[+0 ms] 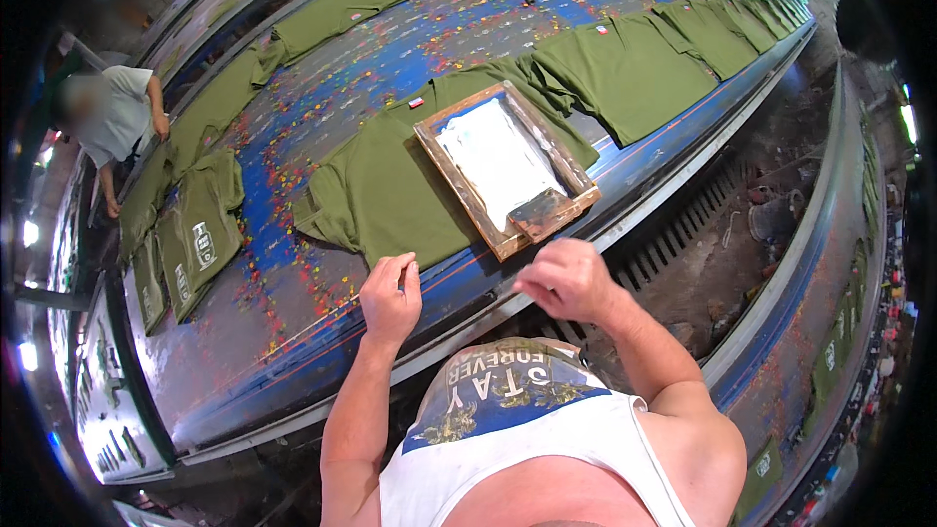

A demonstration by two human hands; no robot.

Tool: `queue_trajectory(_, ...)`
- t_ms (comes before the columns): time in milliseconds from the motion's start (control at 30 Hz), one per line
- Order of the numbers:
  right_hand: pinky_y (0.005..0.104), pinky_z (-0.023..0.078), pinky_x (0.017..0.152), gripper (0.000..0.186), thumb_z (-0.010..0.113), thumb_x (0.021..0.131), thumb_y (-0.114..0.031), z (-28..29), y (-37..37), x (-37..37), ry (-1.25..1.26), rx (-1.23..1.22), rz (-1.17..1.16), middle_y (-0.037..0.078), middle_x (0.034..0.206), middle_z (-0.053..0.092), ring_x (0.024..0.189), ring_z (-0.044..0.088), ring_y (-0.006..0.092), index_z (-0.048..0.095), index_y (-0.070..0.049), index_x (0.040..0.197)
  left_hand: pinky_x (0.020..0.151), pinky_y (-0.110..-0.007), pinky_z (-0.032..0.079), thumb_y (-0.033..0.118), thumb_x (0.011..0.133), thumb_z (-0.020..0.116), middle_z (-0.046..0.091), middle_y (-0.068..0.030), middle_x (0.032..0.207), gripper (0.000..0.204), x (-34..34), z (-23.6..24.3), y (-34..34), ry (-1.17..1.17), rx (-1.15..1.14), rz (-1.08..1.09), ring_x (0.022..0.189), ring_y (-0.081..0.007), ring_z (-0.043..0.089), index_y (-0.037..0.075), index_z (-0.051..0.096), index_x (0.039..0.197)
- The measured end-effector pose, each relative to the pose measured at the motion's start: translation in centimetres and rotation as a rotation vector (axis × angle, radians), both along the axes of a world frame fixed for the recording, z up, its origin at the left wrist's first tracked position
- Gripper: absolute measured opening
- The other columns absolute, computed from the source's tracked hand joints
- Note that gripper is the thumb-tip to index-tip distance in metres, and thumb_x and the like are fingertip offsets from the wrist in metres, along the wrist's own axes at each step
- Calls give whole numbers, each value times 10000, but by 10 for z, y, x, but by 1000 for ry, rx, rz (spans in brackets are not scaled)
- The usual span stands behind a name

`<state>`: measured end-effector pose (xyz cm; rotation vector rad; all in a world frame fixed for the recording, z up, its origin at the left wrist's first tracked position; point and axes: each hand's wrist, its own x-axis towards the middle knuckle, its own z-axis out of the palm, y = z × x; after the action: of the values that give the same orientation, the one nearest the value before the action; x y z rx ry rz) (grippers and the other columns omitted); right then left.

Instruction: The person lays out green t-shirts on a long table, places a screen-printing frame over the chest area, and uses a squeegee to spread white ink across the screen. After each print, the person lifts the frame, moves the printed shirt aside, and repeats the process on the next shirt.

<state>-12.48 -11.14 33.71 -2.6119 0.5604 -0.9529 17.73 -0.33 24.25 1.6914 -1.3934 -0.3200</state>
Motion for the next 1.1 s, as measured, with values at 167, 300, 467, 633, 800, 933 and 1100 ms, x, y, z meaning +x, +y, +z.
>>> queue_trajectory(167, 434, 626, 837, 228, 936, 828, -161, 19, -33, -17, 274, -99, -148, 60, 959, 759, 931, 749, 310, 800, -109, 1004, 1057, -489, 592, 41, 964, 784, 779, -203, 1263, 329, -14, -13, -46, -65, -200, -85, 1189, -408, 735, -2, 761, 1290)
queue_trajectory(300, 466, 585, 1040, 464, 941, 767, -109, 18, -51, -27, 530, -12, -155, 91, 1233, 752, 1203, 700, 340, 795, -99, 1207, 1190, -516, 516, 53, 976, 744, 710, -215, 1461, 429, -35, -19, -77, -87, -155, -92, 1368, -420, 639, -34, 718, 1394)
queue_trajectory(467, 491, 541, 1109, 497, 830, 806, -29, 1, -90, -30, 594, -20, -73, 115, 1253, 734, 1256, 667, 367, 777, -75, 1298, 1248, -544, 450, 54, 991, 668, 658, -184, 1553, 422, -54, -14, -109, -349, -59, -48, 1463, -415, 567, -49, 721, 1396)
queue_trajectory(633, 484, 575, 1025, 376, 718, 863, -19, -12, -139, -32, 448, 51, 152, 133, 1185, 750, 1166, 701, 361, 783, -57, 1231, 1225, -556, 456, 58, 955, 659, 683, -150, 1527, 392, -67, -12, -123, -517, 59, 25, 1440, -402, 589, -35, 759, 1323)
queue_trajectory(800, 480, 594, 1013, 342, 743, 863, 19, -22, -192, -25, 439, 200, 471, 173, 1128, 763, 1150, 720, 401, 785, 0, 1202, 1203, -544, 474, 9, 927, 653, 722, -131, 1466, 344, -80, -3, -130, -456, 121, 124, 1374, -379, 634, -30, 793, 1239)
queue_trajectory(933, 515, 589, 960, 299, 708, 928, 25, -24, -252, -4, 441, 362, 608, 211, 1113, 754, 1117, 725, 422, 793, 9, 1214, 1182, -528, 491, -23, 909, 645, 753, -140, 1420, 310, -97, 2, -137, -437, 149, 211, 1323, -368, 661, -45, 810, 1170)
queue_trajectory(1100, 527, 583, 974, 313, 695, 945, 9, -38, -301, 47, 365, 104, 477, 190, 1097, 751, 1095, 716, 433, 802, -22, 1237, 1146, -507, 507, -39, 889, 636, 775, -142, 1376, 307, -104, 6, -145, -485, 180, 287, 1269, -358, 683, -38, 817, 1137)
